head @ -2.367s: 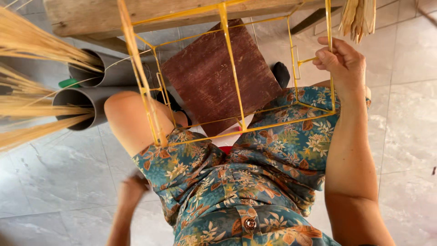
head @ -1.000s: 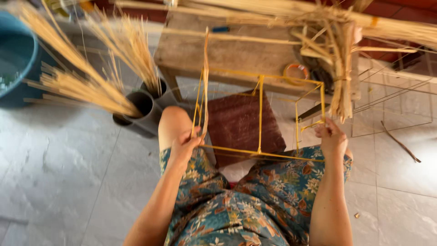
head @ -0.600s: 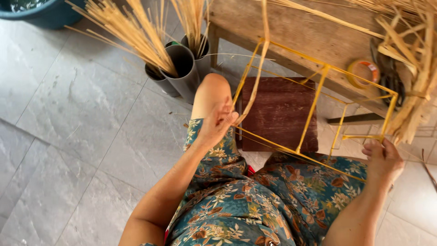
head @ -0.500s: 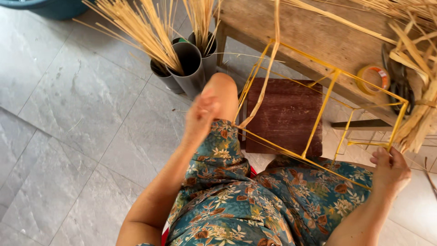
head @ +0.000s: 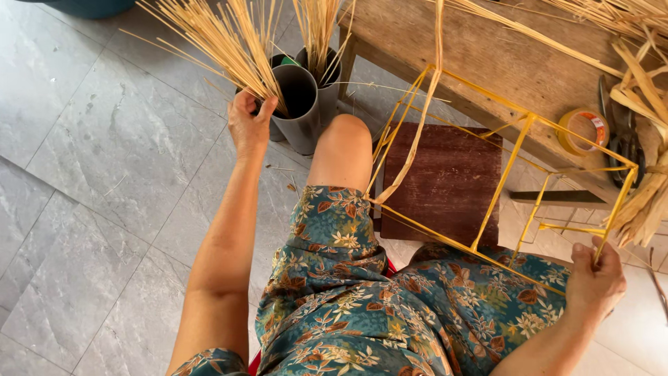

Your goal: The person sits on the floor with a yellow rectangular frame across their lap and weaves thin bamboo/palm strips onto the frame. They gather bundles of strips from a container, align and split them, then thread and weave individual strips over and under the frame bars, tightening each one by hand.

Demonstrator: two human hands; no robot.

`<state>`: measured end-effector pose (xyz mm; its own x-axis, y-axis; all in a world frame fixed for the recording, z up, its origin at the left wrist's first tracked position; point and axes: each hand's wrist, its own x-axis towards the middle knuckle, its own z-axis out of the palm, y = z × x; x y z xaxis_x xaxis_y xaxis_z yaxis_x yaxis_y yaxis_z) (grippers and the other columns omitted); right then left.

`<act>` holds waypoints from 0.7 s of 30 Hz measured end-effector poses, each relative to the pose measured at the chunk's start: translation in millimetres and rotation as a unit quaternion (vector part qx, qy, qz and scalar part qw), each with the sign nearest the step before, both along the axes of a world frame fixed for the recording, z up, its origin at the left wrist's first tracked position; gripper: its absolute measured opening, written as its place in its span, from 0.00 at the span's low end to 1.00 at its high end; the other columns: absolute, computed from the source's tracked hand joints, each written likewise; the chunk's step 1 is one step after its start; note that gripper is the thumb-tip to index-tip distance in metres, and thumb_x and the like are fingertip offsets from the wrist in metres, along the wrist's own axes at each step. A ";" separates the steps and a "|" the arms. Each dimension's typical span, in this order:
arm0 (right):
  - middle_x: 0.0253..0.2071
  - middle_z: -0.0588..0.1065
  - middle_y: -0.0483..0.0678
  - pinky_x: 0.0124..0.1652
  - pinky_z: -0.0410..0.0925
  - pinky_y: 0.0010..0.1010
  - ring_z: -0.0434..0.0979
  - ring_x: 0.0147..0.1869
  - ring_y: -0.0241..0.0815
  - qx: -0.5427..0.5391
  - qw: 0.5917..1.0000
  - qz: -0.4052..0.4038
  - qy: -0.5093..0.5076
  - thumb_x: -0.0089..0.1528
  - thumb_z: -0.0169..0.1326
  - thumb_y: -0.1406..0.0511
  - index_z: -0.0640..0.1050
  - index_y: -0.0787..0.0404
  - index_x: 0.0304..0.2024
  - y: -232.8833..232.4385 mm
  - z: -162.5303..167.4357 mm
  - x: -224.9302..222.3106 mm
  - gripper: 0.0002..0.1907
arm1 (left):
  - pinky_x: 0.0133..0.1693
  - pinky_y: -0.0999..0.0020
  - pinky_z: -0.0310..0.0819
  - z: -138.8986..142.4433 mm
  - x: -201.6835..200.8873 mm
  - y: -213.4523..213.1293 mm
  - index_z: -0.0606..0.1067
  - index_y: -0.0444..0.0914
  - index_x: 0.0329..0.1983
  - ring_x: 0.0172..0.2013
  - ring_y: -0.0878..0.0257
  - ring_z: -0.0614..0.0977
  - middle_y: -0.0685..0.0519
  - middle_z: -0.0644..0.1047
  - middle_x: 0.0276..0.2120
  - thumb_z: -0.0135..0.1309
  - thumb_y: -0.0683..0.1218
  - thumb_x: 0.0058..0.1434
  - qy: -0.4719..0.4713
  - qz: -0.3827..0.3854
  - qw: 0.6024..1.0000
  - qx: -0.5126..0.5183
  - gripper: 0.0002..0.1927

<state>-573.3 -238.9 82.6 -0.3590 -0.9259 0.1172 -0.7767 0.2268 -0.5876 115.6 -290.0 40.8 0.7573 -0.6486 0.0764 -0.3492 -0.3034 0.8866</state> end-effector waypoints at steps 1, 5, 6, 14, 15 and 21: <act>0.44 0.80 0.50 0.44 0.69 0.29 0.76 0.43 0.36 -0.003 1.000 0.000 0.004 0.69 0.62 0.69 0.80 0.63 0.61 0.9 0.5 1.1 0.17 | 0.50 0.59 0.74 2.9 -6.6 -5.0 0.79 0.37 0.46 0.46 0.56 0.77 0.50 0.75 0.44 0.70 0.51 0.61 -0.036 0.007 0.999 0.029 0.17; 0.45 0.81 0.47 0.45 0.70 0.27 0.77 0.44 0.34 -0.024 1.000 0.004 -0.017 0.68 0.61 0.70 0.80 0.63 0.60 1.7 1.9 0.7 0.16 | 0.53 0.53 0.71 9.4 -45.1 -7.9 0.80 0.39 0.44 0.51 0.48 0.76 0.48 0.77 0.47 0.69 0.51 0.59 -0.185 -0.036 0.980 -0.068 0.16; 0.46 0.81 0.48 0.46 0.70 0.28 0.77 0.45 0.35 -0.020 1.000 0.002 -0.020 0.69 0.61 0.70 0.80 0.63 0.60 1.7 2.1 0.3 0.16 | 0.55 0.53 0.71 10.7 -53.1 -6.7 0.79 0.38 0.46 0.52 0.47 0.77 0.48 0.78 0.49 0.68 0.51 0.60 -0.213 -0.051 0.973 -0.072 0.17; 0.58 0.75 0.58 0.49 0.69 0.33 0.76 0.57 0.45 -0.166 0.981 -0.032 0.092 0.66 0.61 0.76 0.77 0.65 0.62 3.3 29.5 27.6 0.21 | 0.54 0.58 0.74 29.8 -73.9 -2.5 0.73 0.34 0.54 0.51 0.51 0.80 0.46 0.80 0.50 0.66 0.51 0.63 -0.154 -0.142 0.970 -0.120 0.23; 0.58 0.75 0.56 0.51 0.71 0.32 0.77 0.58 0.44 -0.200 0.978 -0.014 0.056 0.67 0.57 0.77 0.77 0.65 0.60 3.2 37.7 40.2 0.18 | 0.52 0.61 0.76 32.4 -74.4 -3.9 0.72 0.35 0.53 0.49 0.55 0.83 0.49 0.81 0.47 0.65 0.50 0.64 -0.071 -0.160 0.977 -0.125 0.21; 0.51 0.78 0.46 0.53 0.69 0.22 0.76 0.52 0.33 -0.253 0.943 0.149 -0.159 0.78 0.57 0.71 0.80 0.65 0.54 -7.2 97.7 175.5 0.04 | 0.46 0.68 0.81 35.3 -80.4 -15.5 0.77 0.39 0.53 0.45 0.64 0.85 0.54 0.83 0.46 0.57 0.45 0.72 -0.036 -0.179 0.970 -0.159 0.10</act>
<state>-397.7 -246.1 180.3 -0.1841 -0.8453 0.5015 -0.5277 -0.3454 -0.7760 35.2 -305.5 76.1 0.4725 -0.8047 0.3594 -0.4458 0.1336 0.8851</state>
